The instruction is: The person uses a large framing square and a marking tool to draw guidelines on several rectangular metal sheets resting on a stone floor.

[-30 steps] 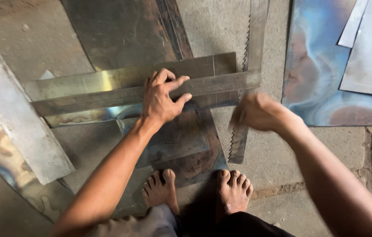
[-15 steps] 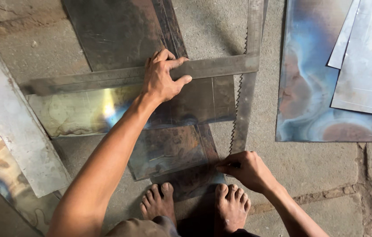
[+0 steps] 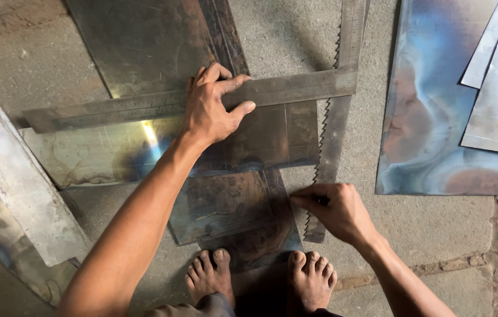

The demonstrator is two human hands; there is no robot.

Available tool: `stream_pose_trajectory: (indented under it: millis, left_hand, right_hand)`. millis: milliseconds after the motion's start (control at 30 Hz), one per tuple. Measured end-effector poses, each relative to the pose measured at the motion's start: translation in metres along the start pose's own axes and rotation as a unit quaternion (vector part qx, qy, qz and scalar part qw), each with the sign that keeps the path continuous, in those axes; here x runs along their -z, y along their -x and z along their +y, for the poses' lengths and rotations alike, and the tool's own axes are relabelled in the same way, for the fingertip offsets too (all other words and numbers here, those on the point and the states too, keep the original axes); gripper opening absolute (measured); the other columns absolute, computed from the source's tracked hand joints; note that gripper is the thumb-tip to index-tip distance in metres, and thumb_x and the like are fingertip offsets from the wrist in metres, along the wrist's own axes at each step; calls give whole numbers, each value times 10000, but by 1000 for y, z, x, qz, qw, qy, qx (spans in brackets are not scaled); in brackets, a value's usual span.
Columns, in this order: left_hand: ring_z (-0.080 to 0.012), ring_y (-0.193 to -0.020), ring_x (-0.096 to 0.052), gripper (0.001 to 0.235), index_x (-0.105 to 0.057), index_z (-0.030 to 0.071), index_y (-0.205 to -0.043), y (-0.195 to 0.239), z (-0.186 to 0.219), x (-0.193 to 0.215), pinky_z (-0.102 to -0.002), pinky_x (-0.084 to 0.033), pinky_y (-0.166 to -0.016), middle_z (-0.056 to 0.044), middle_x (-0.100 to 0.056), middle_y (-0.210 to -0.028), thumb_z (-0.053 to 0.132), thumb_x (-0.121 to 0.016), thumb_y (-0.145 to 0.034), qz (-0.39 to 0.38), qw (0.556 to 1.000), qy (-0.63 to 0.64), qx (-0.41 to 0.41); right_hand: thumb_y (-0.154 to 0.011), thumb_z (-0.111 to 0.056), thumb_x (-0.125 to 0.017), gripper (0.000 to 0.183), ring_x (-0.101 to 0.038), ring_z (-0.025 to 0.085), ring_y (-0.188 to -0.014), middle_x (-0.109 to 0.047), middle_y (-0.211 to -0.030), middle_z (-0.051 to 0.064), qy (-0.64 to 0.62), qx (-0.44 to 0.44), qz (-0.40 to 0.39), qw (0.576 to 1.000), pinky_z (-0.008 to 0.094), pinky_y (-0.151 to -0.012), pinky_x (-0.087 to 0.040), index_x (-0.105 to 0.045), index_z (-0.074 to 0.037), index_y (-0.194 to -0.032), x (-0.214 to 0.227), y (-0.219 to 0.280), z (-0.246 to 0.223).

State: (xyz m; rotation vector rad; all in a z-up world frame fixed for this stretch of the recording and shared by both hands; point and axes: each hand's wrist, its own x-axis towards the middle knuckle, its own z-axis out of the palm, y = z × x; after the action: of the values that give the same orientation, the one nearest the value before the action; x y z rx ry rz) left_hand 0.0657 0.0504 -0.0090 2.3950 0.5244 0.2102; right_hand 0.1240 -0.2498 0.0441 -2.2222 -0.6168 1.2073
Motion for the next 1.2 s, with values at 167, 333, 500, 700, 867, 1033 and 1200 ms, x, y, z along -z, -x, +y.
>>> stream_pose_trajectory:
  millis: [167,333,500,700,867,1033,1200]
  left_hand:
    - [-271,-1090,-542,477,-788,187,-1201,2,4,1,-473,-382,-1072,-46,-588,-1096,342,-905,-766,8,1000,-14,-6]
    - [-266,-1075,-548,474,-795,198,-1183,1,6,3,-468,-400,-1046,-40,-593,-1087,338,-911,-745,9,1000,-17,0]
    - [-266,-1070,-538,483,-784,209,-1204,-1,5,2,-442,-421,-1051,-39,-579,-1085,334,-903,-753,5,1000,-2,14]
    - [-270,-1076,-546,468,-800,205,-1166,-1,12,6,-473,-373,-1060,-40,-597,-1077,323,-907,-726,12,1000,-11,14]
    - [-270,-1103,-554,477,-799,206,-1167,3,8,3,-444,-383,-1076,-49,-607,-1074,331,-902,-718,28,1000,-8,1]
    - [-269,-1090,-568,499,-792,185,-1154,1,10,4,-429,-383,-1064,-50,-623,-1058,341,-905,-693,28,1000,-4,-2]
    - [-285,-1116,-564,489,-787,123,-1120,20,11,9,-438,-401,-1052,-77,-620,-1102,345,-913,-702,32,999,-7,-25]
  right_hand:
    - [-924,-190,-740,152,-656,94,-475,-814,-893,53,-2,51,123,991,269,-381,-478,-799,-190,-1064,24,-38,-9]
    - [-988,-85,-735,186,-628,137,-604,-723,-868,76,102,198,319,921,293,-500,-494,-801,-134,-1155,21,-90,-7]
    - [-980,-102,-774,205,-643,186,-662,-688,-880,92,126,228,363,894,326,-569,-513,-800,-155,-1176,12,-96,3]
    - [-996,-148,-739,181,-661,226,-646,-698,-873,125,149,200,344,905,361,-556,-524,-798,-150,-1167,17,-92,-12]
    - [-1085,-278,-641,237,-709,244,-642,-757,-919,126,279,79,149,945,391,-563,-577,-781,-92,-1127,55,-99,-41]
    - [-827,-390,-774,278,-785,155,-772,-812,-920,30,241,72,-130,959,344,-710,-633,-828,-170,-987,69,-52,-44]
    - [-824,-440,-789,485,-724,234,-872,-730,-1057,141,236,126,129,955,371,-777,-608,-730,-99,-1163,21,1,-24]
